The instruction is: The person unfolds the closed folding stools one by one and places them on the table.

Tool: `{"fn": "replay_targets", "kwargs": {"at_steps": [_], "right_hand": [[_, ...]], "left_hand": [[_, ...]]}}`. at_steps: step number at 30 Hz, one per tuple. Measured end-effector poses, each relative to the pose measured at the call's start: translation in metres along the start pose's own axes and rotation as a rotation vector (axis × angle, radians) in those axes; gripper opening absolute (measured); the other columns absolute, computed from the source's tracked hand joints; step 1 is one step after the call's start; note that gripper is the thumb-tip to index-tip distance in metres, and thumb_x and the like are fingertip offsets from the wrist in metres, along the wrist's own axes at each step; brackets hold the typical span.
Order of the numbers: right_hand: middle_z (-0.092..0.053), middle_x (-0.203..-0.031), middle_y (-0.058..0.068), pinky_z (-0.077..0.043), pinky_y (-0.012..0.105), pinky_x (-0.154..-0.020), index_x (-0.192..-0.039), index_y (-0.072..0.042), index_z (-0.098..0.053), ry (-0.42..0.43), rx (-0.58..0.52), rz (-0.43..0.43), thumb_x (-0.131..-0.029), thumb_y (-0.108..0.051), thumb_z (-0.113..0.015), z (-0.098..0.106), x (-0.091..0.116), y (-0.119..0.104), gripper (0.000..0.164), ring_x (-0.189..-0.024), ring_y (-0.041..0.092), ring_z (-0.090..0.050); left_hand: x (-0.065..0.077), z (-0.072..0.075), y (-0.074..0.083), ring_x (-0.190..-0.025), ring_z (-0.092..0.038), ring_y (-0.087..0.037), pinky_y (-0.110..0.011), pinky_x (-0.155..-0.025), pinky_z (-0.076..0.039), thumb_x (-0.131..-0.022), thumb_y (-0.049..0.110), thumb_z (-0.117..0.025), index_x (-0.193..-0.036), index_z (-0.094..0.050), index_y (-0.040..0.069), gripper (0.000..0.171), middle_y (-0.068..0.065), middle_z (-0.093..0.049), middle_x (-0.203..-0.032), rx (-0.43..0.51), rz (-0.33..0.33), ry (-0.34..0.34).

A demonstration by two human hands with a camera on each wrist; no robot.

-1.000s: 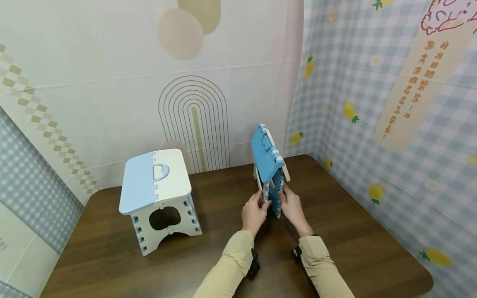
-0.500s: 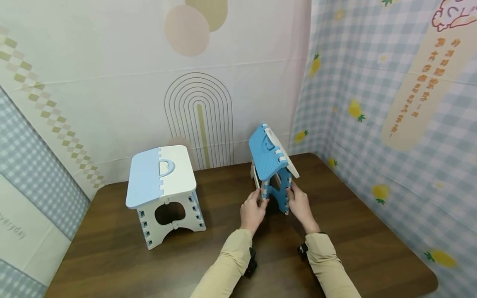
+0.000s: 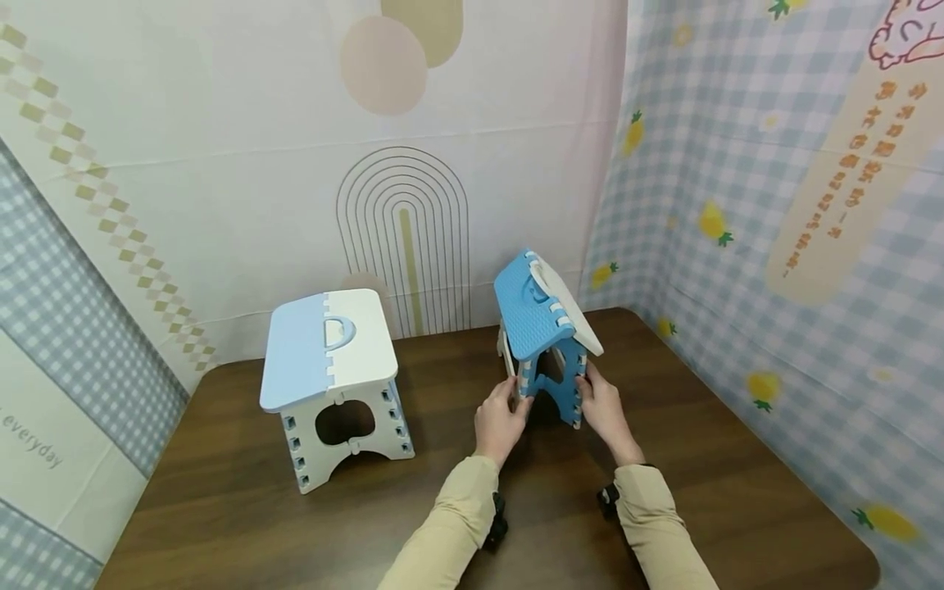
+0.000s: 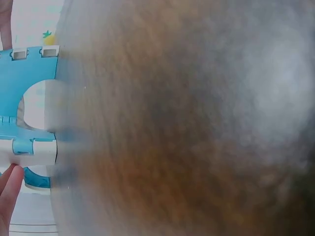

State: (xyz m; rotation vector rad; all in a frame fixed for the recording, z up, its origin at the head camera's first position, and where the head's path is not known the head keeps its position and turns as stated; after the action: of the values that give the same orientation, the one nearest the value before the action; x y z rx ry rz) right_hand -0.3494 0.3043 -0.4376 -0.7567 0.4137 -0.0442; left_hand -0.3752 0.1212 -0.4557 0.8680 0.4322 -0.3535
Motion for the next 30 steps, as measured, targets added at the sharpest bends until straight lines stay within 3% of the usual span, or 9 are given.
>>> {"fn": "replay_targets", "kwargs": {"at_steps": [6,14,21,23,27,30], "right_hand": [[-0.054,-0.080,0.016,-0.036,0.031,-0.057,-0.135,-0.006,-0.035,-0.014,-0.004,-0.001,-0.096,-0.019,-0.038,0.001,-0.001,0.005,0.041,-0.066,0.023,-0.048],[-0.055,-0.080,0.019,-0.034,0.028,-0.051,-0.137,-0.005,-0.033,-0.034,0.002,0.000,-0.097,-0.022,-0.037,0.005,-0.003,0.012,0.044,-0.057,0.017,-0.044],[-0.057,-0.095,0.024,-0.033,0.029,-0.049,-0.138,-0.004,-0.029,-0.058,-0.016,-0.004,-0.097,-0.023,-0.035,0.005,-0.005,0.014,0.046,-0.059,0.017,-0.043],[-0.056,-0.091,0.024,-0.033,0.029,-0.049,-0.139,-0.004,-0.027,-0.079,-0.024,-0.008,-0.097,-0.024,-0.034,0.003,-0.005,0.014,0.047,-0.057,0.017,-0.042],[-0.056,-0.092,0.021,-0.036,0.031,-0.053,-0.140,-0.006,-0.027,-0.105,-0.030,-0.009,-0.097,-0.028,-0.034,0.004,-0.006,0.018,0.048,-0.062,0.020,-0.046],[-0.057,-0.107,0.024,-0.046,0.040,-0.064,-0.140,-0.007,-0.028,-0.127,-0.033,0.023,-0.097,-0.032,-0.034,0.007,-0.007,0.020,0.050,-0.081,0.031,-0.056]], "left_hand": [[0.001,0.000,0.002,-0.086,-0.066,-0.018,-0.037,-0.070,-0.053,-0.082,0.033,-0.063,-0.117,-0.058,0.017,0.039,-0.001,-0.063,-0.111,-0.003,-0.006,-0.005],[0.002,0.002,-0.002,-0.085,-0.066,-0.018,-0.037,-0.070,-0.053,-0.083,0.034,-0.062,-0.117,-0.057,0.018,0.038,0.000,-0.063,-0.110,-0.005,-0.005,-0.016],[0.003,0.009,-0.005,-0.084,-0.066,-0.019,-0.038,-0.069,-0.052,-0.083,0.037,-0.061,-0.117,-0.057,0.019,0.039,0.000,-0.063,-0.108,-0.009,0.003,-0.018],[0.004,0.011,-0.006,-0.083,-0.066,-0.020,-0.038,-0.069,-0.052,-0.083,0.036,-0.061,-0.117,-0.057,0.018,0.039,0.000,-0.064,-0.107,-0.010,0.006,-0.010],[0.006,0.008,-0.007,-0.081,-0.066,-0.017,-0.036,-0.067,-0.052,-0.082,0.037,-0.062,-0.117,-0.057,0.020,0.039,0.002,-0.064,-0.106,-0.021,0.007,-0.014],[0.005,0.005,-0.009,-0.083,-0.065,-0.014,-0.035,-0.068,-0.052,-0.082,0.041,-0.060,-0.117,-0.056,0.022,0.041,0.004,-0.063,-0.108,-0.015,0.013,-0.045]]}}
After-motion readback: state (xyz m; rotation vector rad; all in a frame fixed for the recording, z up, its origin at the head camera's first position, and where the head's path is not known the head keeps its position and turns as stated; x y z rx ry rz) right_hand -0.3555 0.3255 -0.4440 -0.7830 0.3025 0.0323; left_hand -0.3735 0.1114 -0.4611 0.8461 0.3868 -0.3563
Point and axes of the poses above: each hand's wrist, its own x-axis away from the middle knuckle, its own z-axis out of the back of the hand, y = z × x, the point moved 9 cm from there along -x, towards the middle knuckle
